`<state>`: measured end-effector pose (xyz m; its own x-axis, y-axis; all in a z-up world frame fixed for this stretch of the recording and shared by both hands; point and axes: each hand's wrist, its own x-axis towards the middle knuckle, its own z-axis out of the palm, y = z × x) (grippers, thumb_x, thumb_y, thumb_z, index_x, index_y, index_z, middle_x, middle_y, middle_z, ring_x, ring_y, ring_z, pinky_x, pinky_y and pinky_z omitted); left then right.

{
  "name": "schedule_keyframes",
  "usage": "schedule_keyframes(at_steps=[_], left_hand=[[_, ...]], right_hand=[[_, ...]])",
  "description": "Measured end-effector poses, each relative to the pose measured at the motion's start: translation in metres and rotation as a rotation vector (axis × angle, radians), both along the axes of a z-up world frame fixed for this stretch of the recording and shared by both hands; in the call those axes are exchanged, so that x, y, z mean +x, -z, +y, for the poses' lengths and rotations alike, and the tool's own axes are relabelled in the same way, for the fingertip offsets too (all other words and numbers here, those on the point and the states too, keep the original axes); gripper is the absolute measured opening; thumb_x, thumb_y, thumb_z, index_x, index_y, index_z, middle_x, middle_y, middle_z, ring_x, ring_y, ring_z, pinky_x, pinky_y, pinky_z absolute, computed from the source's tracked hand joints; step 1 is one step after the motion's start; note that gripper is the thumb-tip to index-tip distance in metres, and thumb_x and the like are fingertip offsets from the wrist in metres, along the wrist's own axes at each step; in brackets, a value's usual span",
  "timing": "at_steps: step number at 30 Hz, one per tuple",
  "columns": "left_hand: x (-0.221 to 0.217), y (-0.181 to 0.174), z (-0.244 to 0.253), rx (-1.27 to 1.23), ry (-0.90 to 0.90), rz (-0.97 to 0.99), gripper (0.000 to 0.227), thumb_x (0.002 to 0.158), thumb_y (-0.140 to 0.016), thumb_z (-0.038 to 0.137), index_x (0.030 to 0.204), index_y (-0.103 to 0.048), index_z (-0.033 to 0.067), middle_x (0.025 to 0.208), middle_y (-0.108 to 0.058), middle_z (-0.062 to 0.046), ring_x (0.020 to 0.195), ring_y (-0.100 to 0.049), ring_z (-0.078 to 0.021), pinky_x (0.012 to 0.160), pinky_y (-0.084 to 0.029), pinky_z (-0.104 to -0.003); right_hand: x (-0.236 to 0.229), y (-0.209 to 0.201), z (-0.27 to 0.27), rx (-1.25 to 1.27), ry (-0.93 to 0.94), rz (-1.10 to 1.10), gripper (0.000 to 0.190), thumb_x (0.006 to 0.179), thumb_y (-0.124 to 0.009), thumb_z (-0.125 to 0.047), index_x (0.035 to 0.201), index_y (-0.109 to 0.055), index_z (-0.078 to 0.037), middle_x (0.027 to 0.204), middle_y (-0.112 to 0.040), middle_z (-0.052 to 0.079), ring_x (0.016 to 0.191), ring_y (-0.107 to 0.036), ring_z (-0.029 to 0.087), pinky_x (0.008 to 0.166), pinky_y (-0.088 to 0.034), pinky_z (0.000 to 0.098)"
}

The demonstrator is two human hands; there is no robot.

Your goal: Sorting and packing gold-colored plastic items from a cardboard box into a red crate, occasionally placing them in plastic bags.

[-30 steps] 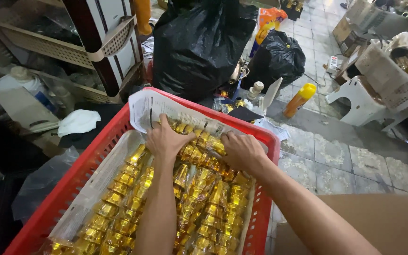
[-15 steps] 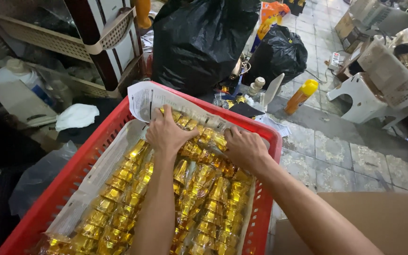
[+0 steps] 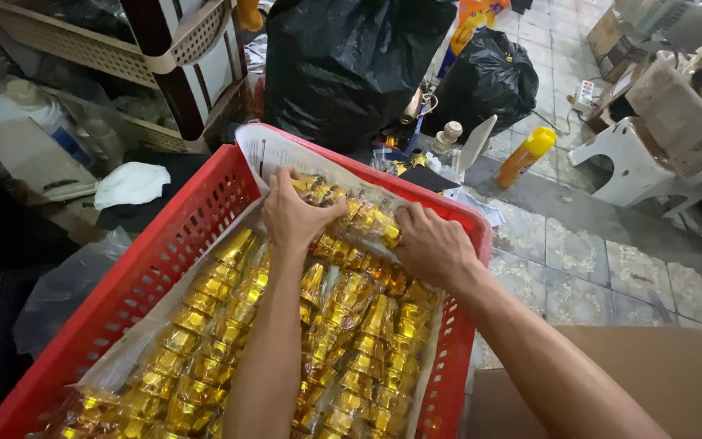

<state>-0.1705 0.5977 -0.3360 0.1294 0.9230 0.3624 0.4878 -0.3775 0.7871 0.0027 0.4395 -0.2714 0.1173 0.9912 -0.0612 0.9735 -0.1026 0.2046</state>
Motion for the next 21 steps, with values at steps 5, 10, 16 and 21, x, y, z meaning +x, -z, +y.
schedule_keyframes(at_steps=[5, 10, 16, 21], left_hand=[[-0.005, -0.017, -0.009, -0.013, 0.045, -0.066, 0.090, 0.047, -0.088, 0.063, 0.109, -0.049, 0.0113, 0.104, -0.063, -0.021, 0.100, -0.067, -0.0471, 0.086, -0.052, -0.058], [-0.012, -0.035, -0.014, -0.085, 0.148, 0.067, 0.096, 0.051, -0.086, 0.072, 0.115, -0.051, 0.0100, 0.104, -0.068, -0.025, 0.098, -0.070, -0.0461, 0.082, -0.054, -0.054], [-0.026, -0.051, -0.015, -0.134, 0.195, 0.199, 0.095, 0.057, -0.083, 0.075, 0.119, -0.052, 0.0095, 0.097, -0.071, -0.030, 0.097, -0.070, -0.0515, 0.082, -0.053, -0.054], [-0.026, -0.035, -0.002, -0.233, 0.171, 0.392, 0.091, 0.064, -0.067, 0.090, 0.124, -0.051, 0.0221, 0.092, -0.074, -0.025, 0.095, -0.073, -0.0446, 0.082, -0.055, -0.050]], right_hand=[[0.006, 0.008, 0.000, 0.011, 0.022, 0.005, 0.056, 0.088, -0.068, -0.034, 0.134, -0.053, -0.005, 0.123, -0.056, 0.013, 0.110, -0.066, 0.033, 0.072, -0.063, 0.0516], [0.001, 0.013, 0.000, 0.001, 0.038, 0.007, 0.054, 0.087, -0.068, -0.031, 0.134, -0.056, -0.008, 0.121, -0.058, 0.012, 0.108, -0.066, 0.031, 0.068, -0.064, 0.0500], [-0.015, 0.000, -0.004, 0.006, 0.032, 0.053, 0.052, 0.086, -0.071, -0.029, 0.133, -0.055, -0.011, 0.118, -0.057, 0.009, 0.108, -0.066, 0.032, 0.073, -0.064, 0.0517], [-0.025, -0.003, -0.005, 0.003, 0.068, 0.163, 0.053, 0.082, -0.068, -0.025, 0.129, -0.053, -0.008, 0.124, -0.053, 0.012, 0.107, -0.065, 0.038, 0.075, -0.064, 0.0570]])
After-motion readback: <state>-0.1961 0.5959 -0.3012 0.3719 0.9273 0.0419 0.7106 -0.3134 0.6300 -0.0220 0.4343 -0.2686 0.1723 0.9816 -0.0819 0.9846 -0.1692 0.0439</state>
